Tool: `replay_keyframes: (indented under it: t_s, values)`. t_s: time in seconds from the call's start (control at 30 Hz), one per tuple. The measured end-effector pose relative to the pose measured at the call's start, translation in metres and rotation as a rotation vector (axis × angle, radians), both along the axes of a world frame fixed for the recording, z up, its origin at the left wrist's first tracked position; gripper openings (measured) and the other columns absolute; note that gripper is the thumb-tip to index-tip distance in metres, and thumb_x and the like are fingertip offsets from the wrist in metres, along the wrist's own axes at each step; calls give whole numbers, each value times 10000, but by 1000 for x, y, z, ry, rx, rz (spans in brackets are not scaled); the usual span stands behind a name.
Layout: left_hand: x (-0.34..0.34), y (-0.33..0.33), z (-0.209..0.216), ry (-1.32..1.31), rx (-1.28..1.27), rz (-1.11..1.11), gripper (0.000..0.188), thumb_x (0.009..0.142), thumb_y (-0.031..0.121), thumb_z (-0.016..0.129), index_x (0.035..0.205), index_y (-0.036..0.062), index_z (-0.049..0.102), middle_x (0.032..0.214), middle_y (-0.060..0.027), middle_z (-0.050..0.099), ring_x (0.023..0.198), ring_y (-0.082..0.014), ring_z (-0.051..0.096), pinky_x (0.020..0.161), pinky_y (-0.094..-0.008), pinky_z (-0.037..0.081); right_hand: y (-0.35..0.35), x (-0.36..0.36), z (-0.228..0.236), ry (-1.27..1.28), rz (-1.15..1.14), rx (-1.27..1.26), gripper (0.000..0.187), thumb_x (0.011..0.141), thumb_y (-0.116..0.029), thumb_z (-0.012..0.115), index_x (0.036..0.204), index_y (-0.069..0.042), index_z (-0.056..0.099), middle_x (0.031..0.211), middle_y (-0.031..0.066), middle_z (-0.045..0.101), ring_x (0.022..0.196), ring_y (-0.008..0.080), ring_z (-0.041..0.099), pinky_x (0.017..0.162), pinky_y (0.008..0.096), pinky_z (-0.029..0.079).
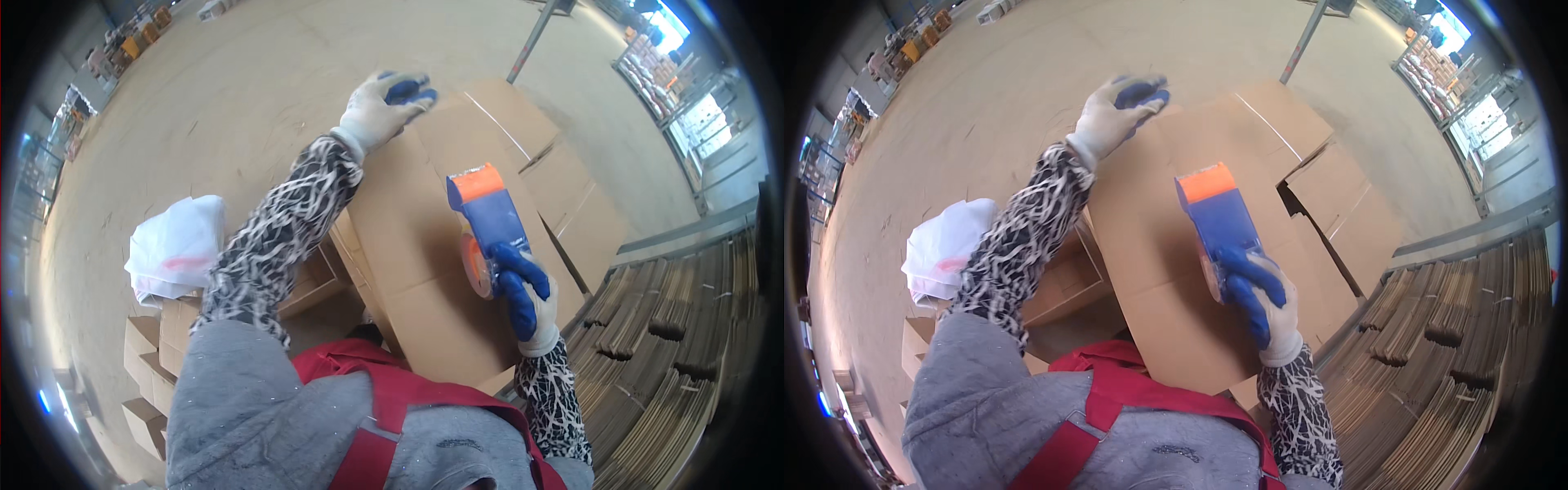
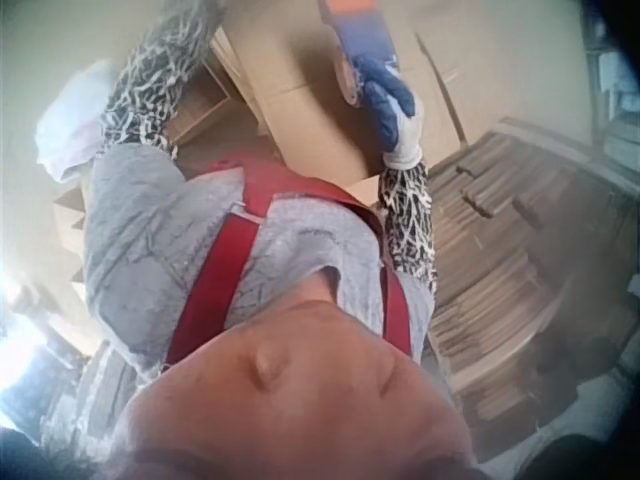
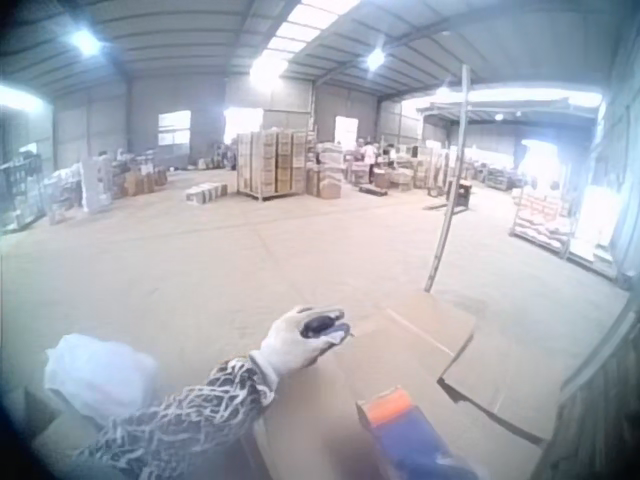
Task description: Assemble and seal cardboard boxes using a tape dispenser.
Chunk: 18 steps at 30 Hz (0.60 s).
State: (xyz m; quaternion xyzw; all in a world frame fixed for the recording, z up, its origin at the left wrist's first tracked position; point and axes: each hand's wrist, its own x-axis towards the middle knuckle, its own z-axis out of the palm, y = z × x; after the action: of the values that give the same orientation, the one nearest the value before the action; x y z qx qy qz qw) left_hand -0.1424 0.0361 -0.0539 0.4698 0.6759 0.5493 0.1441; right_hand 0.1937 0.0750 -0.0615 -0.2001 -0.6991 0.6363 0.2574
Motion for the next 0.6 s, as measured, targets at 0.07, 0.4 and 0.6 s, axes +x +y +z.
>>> replay_keyframes:
  t_s: [0.07, 0.4, 0.6]
  values:
    - [26, -21, 39, -254, -459, -191, 699, 936, 631, 327, 1104, 34, 650, 902, -67, 647, 650, -140, 613, 570, -255, 514, 1, 2, 2, 2, 24, 55, 298, 857, -69, 600, 1134, 36, 628, 991, 89, 628, 849, 154, 586, 765, 274, 469]
    - [71, -44, 10, -727, -484, -512, 433, 966, 422, 490, 888, 22, 635, 691, -96, 630, 538, -126, 592, 437, -245, 438, -1, 4, 8, 82, 177, 81, 254, 854, -114, 671, 1064, 28, 655, 956, 116, 634, 832, 200, 616, 752, 293, 492]
    - [35, -18, -14, 61, -192, -408, 330, 883, 324, 605, 1052, 47, 667, 835, -123, 700, 714, -219, 663, 638, -327, 525, 1, -11, 24, 35, 144, -27, 261, 856, -94, 628, 1081, 37, 645, 1008, 104, 649, 861, 173, 609, 757, 282, 484]
